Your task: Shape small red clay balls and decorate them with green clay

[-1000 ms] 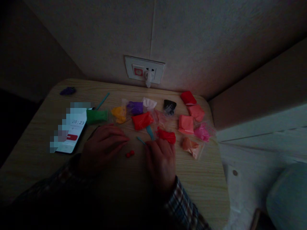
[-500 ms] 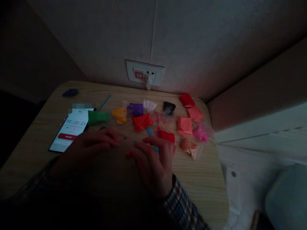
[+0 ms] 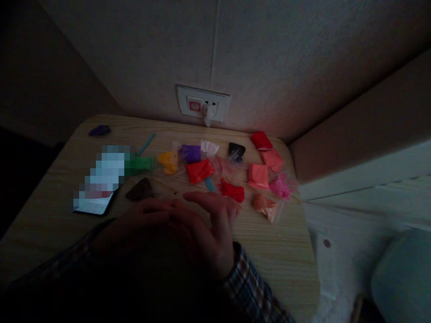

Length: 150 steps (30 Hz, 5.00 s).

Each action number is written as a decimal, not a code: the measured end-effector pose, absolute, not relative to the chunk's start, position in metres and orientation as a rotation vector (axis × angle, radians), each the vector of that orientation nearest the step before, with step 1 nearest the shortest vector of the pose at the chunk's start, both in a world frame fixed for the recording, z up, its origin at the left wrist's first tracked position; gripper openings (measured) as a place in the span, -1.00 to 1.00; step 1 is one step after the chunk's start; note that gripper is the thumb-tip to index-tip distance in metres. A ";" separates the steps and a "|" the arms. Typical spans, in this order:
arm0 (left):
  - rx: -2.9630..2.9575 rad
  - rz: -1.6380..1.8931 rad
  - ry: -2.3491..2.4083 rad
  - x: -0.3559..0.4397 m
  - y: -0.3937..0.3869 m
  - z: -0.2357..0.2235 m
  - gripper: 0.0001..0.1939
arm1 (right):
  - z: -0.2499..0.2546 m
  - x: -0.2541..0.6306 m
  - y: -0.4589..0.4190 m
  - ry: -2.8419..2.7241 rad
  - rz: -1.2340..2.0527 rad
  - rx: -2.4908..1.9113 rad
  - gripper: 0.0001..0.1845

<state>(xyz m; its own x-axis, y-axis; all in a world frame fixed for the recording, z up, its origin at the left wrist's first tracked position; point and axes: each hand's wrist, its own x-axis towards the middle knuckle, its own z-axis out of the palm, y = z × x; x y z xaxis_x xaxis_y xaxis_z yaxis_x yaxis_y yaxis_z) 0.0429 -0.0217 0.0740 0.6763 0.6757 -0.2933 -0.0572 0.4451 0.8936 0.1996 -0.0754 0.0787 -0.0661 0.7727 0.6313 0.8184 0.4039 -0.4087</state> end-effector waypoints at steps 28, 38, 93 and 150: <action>0.891 0.496 0.772 0.045 -0.027 0.071 -0.86 | 0.072 0.199 -0.079 -1.685 0.301 -1.304 -0.84; 0.886 0.501 0.791 0.045 -0.026 0.071 -0.87 | 0.069 0.199 -0.080 -1.667 0.280 -1.315 -0.87; 0.855 0.667 0.551 0.040 -0.025 0.078 -0.76 | 0.070 0.199 -0.077 -1.747 -0.071 -1.176 -0.87; 0.791 0.607 0.581 0.039 -0.024 0.072 -0.72 | 0.073 0.201 -0.081 -1.890 -0.002 -1.140 -0.73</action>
<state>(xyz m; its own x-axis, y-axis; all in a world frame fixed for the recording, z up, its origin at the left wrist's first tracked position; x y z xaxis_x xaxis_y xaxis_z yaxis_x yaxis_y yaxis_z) 0.0392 -0.0242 0.0724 0.6846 0.6862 -0.2458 -0.2755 0.5559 0.7843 0.2012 -0.0808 0.0731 -0.1692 0.7046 0.6891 0.7059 0.5746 -0.4142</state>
